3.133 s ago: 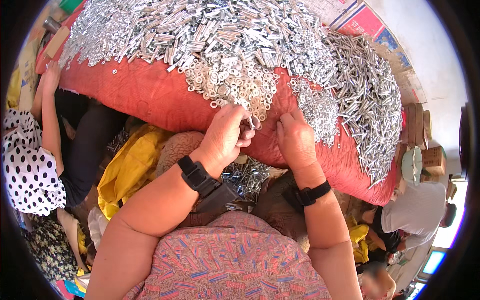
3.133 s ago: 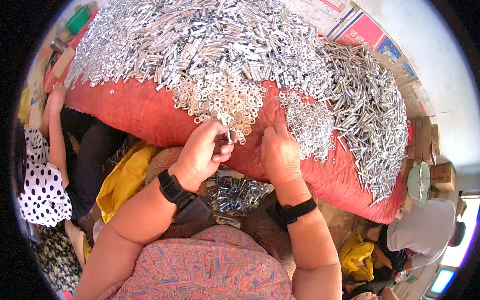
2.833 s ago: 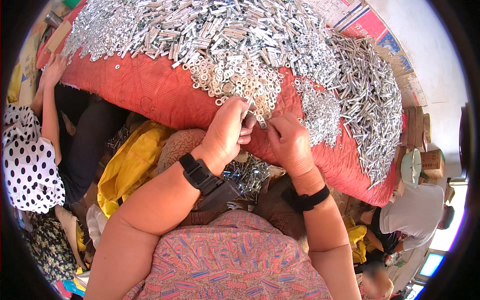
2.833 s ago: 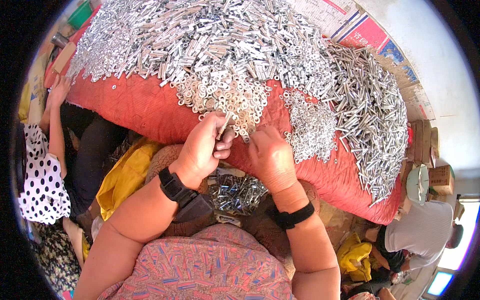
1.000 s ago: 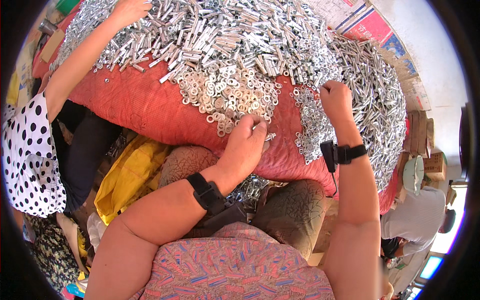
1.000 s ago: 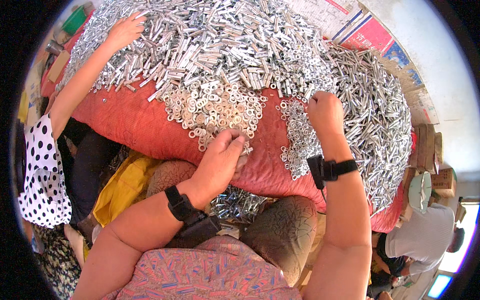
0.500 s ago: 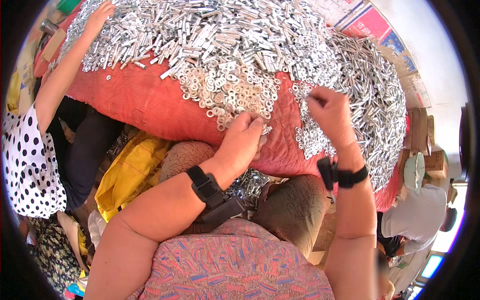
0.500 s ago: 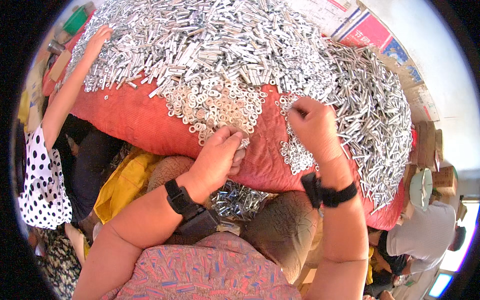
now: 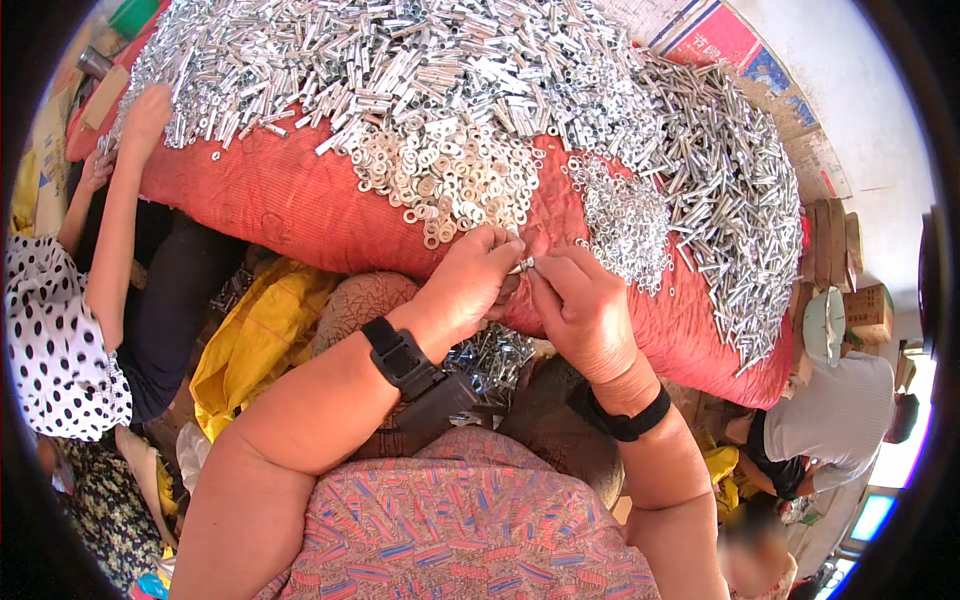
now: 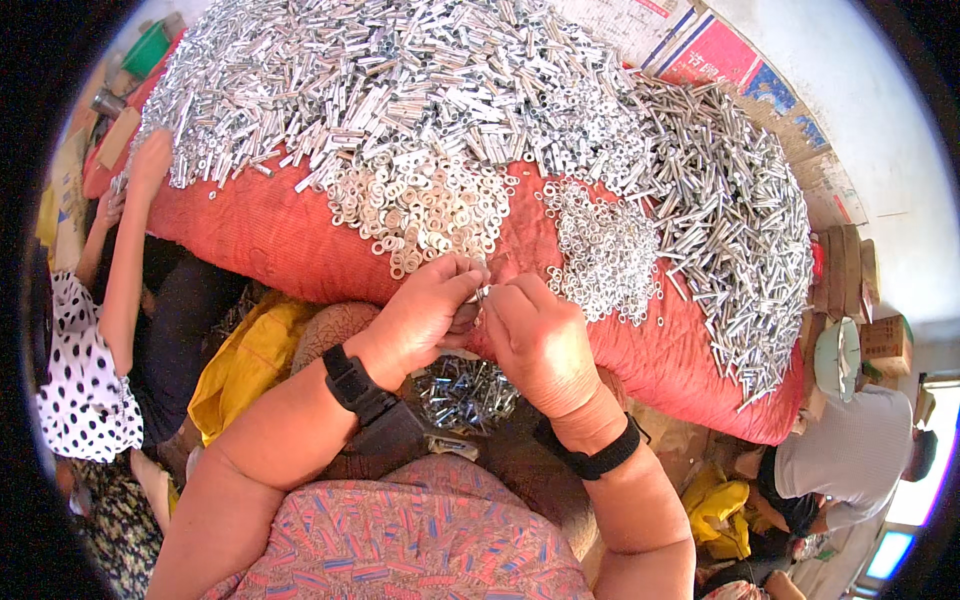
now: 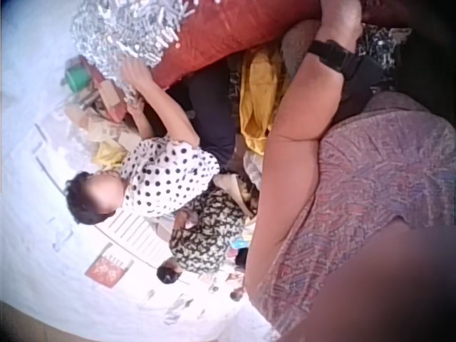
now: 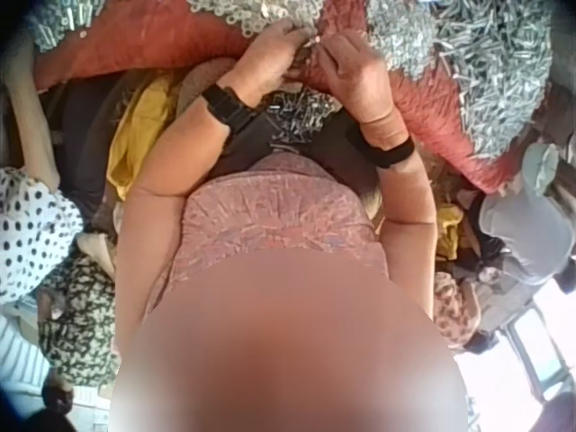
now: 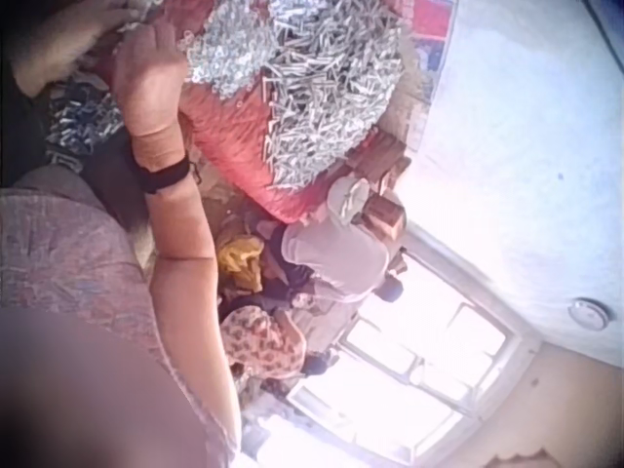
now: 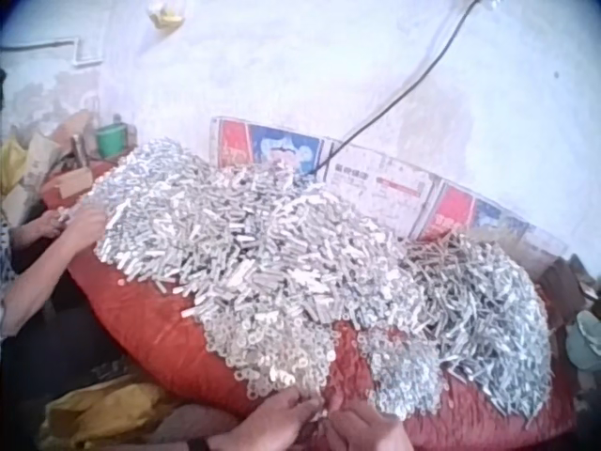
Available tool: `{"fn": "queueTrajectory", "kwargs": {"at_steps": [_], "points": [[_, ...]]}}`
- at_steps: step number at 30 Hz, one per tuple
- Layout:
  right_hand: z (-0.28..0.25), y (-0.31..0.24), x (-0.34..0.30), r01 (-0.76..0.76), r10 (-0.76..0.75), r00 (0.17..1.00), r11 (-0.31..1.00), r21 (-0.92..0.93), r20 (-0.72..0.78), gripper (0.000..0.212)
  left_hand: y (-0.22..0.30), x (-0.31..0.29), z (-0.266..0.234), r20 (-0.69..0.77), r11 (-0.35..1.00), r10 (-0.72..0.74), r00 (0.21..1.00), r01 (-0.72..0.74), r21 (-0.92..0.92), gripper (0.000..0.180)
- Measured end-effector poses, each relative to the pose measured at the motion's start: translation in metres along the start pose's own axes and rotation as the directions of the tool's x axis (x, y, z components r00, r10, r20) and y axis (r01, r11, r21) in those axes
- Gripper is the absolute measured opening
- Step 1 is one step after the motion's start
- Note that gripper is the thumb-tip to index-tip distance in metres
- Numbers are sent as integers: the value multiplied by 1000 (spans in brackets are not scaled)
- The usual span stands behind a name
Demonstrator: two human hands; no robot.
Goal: Sorting and assembling small metal washers and screws/bolts from a large pile into smaller groups.
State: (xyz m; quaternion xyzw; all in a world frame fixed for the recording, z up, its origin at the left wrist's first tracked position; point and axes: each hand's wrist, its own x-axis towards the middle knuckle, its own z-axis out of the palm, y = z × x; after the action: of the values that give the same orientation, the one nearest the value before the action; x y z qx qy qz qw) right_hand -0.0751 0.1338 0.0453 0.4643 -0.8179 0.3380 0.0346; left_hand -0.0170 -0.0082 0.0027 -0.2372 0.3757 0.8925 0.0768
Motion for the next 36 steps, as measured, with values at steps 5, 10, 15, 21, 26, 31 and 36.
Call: {"fn": "queueTrajectory", "kwargs": {"at_steps": [5,10,15,21,26,31,36], "points": [[-5,12,-2,-172,166,985,945,279,47,14,4,-3,3,28,995,9,1000,-12,96,9],[-2,9,-3,-9,14,999,987,160,-32,14,3,1,-4,95,994,-106,990,104,27,8],[-4,15,-9,-339,311,940,818,465,139,16,0,-2,2,51,985,37,998,-45,167,8],[-16,10,-7,-438,356,898,774,458,257,12,-2,1,-1,96,970,-22,995,-2,242,10],[-16,1,-8,-584,477,812,692,425,338,9,-14,6,-2,174,863,221,960,-276,424,12],[-14,-2,-9,-477,419,879,778,409,228,11,-5,1,3,128,936,93,987,-131,325,12],[-23,-7,-5,-629,484,772,483,610,412,16,4,-4,6,95,976,-77,992,56,209,13]]}}
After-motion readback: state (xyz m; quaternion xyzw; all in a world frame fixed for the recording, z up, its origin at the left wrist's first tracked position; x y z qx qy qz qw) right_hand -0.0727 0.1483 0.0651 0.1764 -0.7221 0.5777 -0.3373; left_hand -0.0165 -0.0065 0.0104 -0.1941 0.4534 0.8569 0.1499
